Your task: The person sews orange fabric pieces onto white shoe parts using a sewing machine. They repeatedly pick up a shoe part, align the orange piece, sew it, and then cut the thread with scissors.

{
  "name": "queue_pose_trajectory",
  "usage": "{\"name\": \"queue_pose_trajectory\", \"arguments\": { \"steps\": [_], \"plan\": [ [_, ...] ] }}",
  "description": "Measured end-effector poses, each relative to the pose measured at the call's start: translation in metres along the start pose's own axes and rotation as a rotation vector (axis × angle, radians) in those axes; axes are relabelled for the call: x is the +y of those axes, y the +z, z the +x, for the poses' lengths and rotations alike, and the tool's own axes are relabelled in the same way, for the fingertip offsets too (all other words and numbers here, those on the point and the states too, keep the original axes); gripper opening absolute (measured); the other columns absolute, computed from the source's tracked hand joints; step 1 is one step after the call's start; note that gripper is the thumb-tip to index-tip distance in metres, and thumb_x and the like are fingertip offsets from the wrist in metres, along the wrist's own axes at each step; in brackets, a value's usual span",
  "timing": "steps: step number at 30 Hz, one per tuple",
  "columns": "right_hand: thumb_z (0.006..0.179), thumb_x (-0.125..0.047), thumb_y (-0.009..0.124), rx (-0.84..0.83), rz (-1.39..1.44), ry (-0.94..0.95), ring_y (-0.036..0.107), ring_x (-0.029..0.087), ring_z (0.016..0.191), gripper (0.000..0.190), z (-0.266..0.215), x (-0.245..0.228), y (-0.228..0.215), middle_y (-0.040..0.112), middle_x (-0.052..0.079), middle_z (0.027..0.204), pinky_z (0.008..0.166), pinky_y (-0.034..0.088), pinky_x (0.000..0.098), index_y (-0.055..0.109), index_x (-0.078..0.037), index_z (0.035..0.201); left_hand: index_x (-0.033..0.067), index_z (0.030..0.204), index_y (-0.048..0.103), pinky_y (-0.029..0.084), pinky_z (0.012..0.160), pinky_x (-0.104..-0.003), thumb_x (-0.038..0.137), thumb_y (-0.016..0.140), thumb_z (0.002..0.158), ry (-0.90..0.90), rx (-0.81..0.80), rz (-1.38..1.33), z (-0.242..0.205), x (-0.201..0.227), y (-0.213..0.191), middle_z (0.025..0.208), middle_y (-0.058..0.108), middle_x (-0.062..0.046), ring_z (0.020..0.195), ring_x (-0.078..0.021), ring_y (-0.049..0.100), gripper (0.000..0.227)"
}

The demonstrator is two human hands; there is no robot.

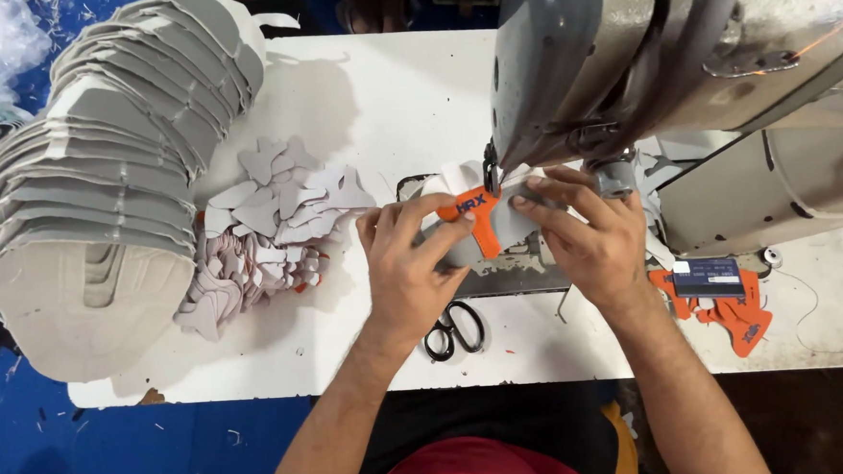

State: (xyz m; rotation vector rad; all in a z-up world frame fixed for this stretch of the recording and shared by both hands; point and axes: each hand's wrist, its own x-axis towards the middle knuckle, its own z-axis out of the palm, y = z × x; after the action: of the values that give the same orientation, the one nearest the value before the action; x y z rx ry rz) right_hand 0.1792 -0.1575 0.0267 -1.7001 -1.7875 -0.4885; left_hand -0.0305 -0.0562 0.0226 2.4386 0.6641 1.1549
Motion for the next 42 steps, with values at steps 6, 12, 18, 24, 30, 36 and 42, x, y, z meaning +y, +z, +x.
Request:
{"name": "queue_pose_trajectory", "arguments": {
  "steps": [6,12,18,24,30,36,42],
  "plan": [
    [0.074,0.010,0.075,0.010,0.134,-0.030,0.071,0.020,0.109,0.041,0.020,0.021,0.004,0.074,0.000,0.112,0.091,0.055,0.0392,0.081,-0.016,0.105,0.0118,0.115,0.074,0.038,0.097,-0.048,0.019,0.094,0.062,-0.017,0.052,0.054,-0.011,0.019,0.011,0.127,0.060,-0.005,0.107,-0.0287,0.059,0.057],
    [0.074,0.015,0.069,-0.043,0.272,-0.069,0.071,0.024,0.095,0.043,0.013,0.069,0.033,0.075,0.004,0.104,0.084,0.056,0.0388,0.079,-0.013,0.105,0.0077,0.121,0.074,0.041,0.093,-0.047,0.019,0.086,0.078,0.025,0.138,0.236,-0.021,0.043,0.036,0.131,0.060,-0.011,0.097,-0.0291,0.058,0.046],
    [0.078,0.016,0.068,-0.033,0.398,-0.025,0.066,0.026,0.085,0.042,0.004,0.078,0.042,0.070,0.007,0.095,0.077,0.053,0.0389,0.079,-0.011,0.109,0.0062,0.120,0.074,0.041,0.094,-0.048,0.015,0.087,0.077,-0.002,0.115,0.206,-0.015,0.039,0.038,0.132,0.061,-0.015,0.100,-0.0285,0.061,0.046],
    [0.071,0.012,0.074,0.088,0.152,-0.145,0.068,0.027,0.094,0.041,0.018,0.050,0.022,0.074,0.005,0.099,0.085,0.053,0.0437,0.082,-0.015,0.102,0.0102,0.110,0.072,0.037,0.102,-0.052,0.011,0.090,0.067,0.046,0.027,0.130,0.004,0.009,0.018,0.134,0.062,-0.009,0.123,-0.0333,0.062,0.047],
    [0.072,0.005,0.079,0.146,0.007,-0.095,0.066,0.026,0.105,0.035,0.009,0.037,0.015,0.075,0.003,0.108,0.092,0.047,0.0490,0.082,-0.016,0.101,0.0126,0.106,0.072,0.035,0.113,-0.054,0.006,0.088,0.067,0.172,-0.059,0.030,0.024,-0.026,0.011,0.136,0.062,-0.003,0.133,-0.0333,0.057,0.043],
    [0.079,0.001,0.084,0.102,-0.071,-0.029,0.064,0.026,0.105,0.031,-0.005,0.028,0.010,0.074,0.002,0.113,0.090,0.045,0.0476,0.083,-0.016,0.105,0.0121,0.103,0.071,0.036,0.121,-0.049,0.002,0.087,0.068,0.226,-0.156,-0.093,0.041,-0.056,0.017,0.139,0.063,-0.004,0.139,-0.0345,0.054,0.040],
    [0.087,0.009,0.065,0.202,-0.154,0.154,0.064,0.032,0.110,0.036,-0.032,0.041,-0.064,0.067,0.017,0.123,0.090,0.050,0.0396,0.062,0.001,0.122,0.0108,0.095,0.068,0.030,0.122,-0.047,0.004,0.088,0.067,0.239,-0.220,-0.176,0.054,-0.068,0.020,0.138,0.064,0.000,0.139,-0.0295,0.054,0.035]
  ]
}}
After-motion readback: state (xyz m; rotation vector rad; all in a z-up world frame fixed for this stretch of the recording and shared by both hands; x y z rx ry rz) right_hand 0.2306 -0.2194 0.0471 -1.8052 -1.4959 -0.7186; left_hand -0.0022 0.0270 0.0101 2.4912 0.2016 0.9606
